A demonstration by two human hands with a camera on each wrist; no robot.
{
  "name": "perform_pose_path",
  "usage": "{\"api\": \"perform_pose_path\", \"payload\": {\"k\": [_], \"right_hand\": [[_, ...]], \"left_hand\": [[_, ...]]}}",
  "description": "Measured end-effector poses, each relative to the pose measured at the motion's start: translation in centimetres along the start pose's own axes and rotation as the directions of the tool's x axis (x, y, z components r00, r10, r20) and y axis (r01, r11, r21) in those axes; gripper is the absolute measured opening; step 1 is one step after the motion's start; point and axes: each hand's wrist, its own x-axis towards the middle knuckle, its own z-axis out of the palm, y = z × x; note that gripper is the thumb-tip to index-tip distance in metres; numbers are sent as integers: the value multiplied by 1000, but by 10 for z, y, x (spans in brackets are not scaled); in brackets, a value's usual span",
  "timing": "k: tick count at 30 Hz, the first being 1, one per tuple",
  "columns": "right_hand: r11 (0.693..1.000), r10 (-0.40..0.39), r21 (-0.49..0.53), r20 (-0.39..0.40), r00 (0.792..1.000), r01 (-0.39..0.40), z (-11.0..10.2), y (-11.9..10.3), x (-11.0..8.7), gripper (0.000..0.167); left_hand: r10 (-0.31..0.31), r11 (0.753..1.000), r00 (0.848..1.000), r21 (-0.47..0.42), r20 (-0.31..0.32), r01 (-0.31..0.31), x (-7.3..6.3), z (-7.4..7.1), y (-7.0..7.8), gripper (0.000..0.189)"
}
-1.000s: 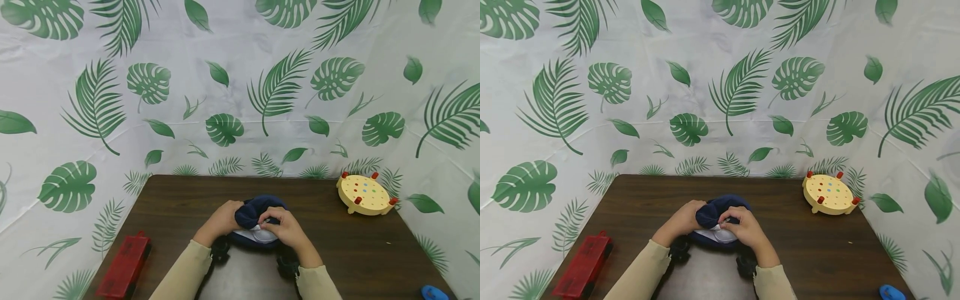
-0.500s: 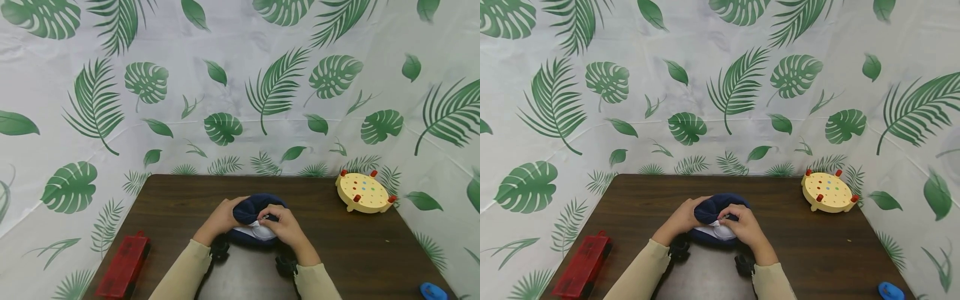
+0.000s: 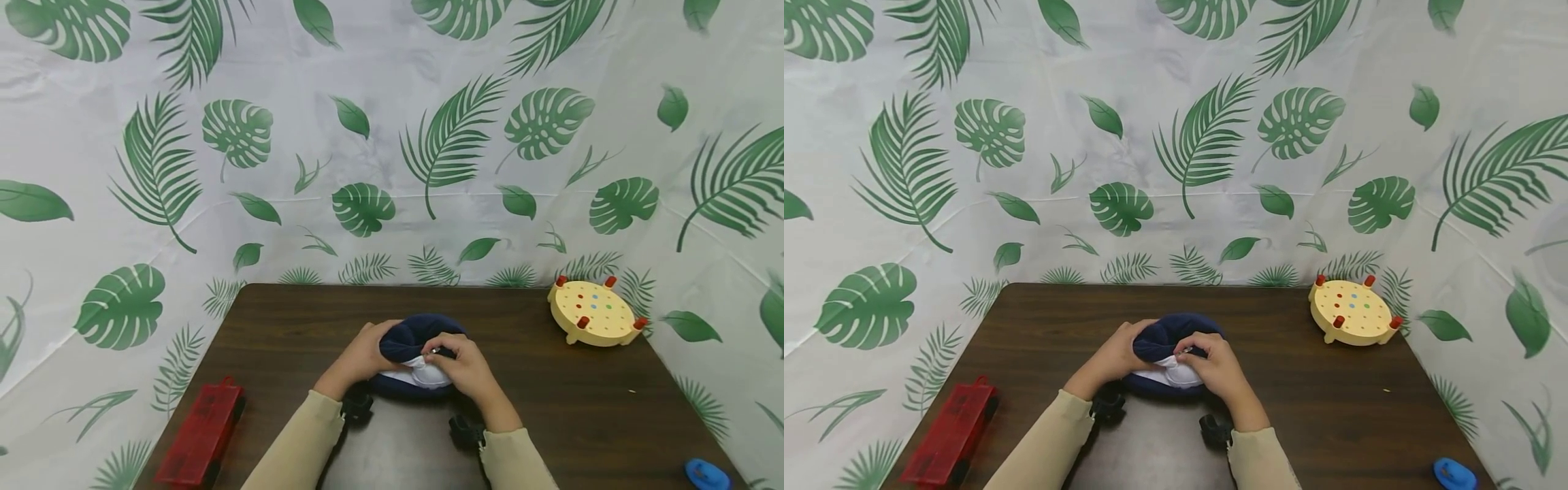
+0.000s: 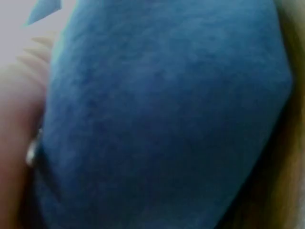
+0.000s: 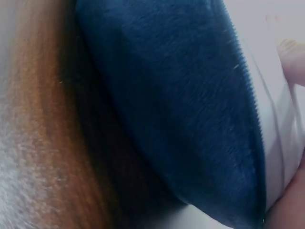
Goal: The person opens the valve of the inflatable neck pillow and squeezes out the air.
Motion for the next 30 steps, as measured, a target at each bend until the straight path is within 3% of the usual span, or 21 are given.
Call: {"api": "perform_pose_path", "payload": {"k": [11, 18, 25, 30], "right_hand": [[996, 56, 71, 18, 998, -57, 2, 5, 0, 14], [993, 27, 111, 42, 999, -31, 3, 7, 0, 12], [989, 36, 139, 57, 998, -43, 3, 7, -1, 10], [989, 41, 140, 59, 997, -49, 2, 6, -1, 10]], "left_hand": [[-2, 998, 999, -60, 35, 5, 1, -1, -4, 94], [-38, 996, 998, -84, 40, 41, -2, 0, -2, 121], [-6, 1000, 999, -10, 33, 7, -1, 1, -1, 83], [-12, 999, 1000, -33, 21, 13, -2, 2, 0, 76]]}}
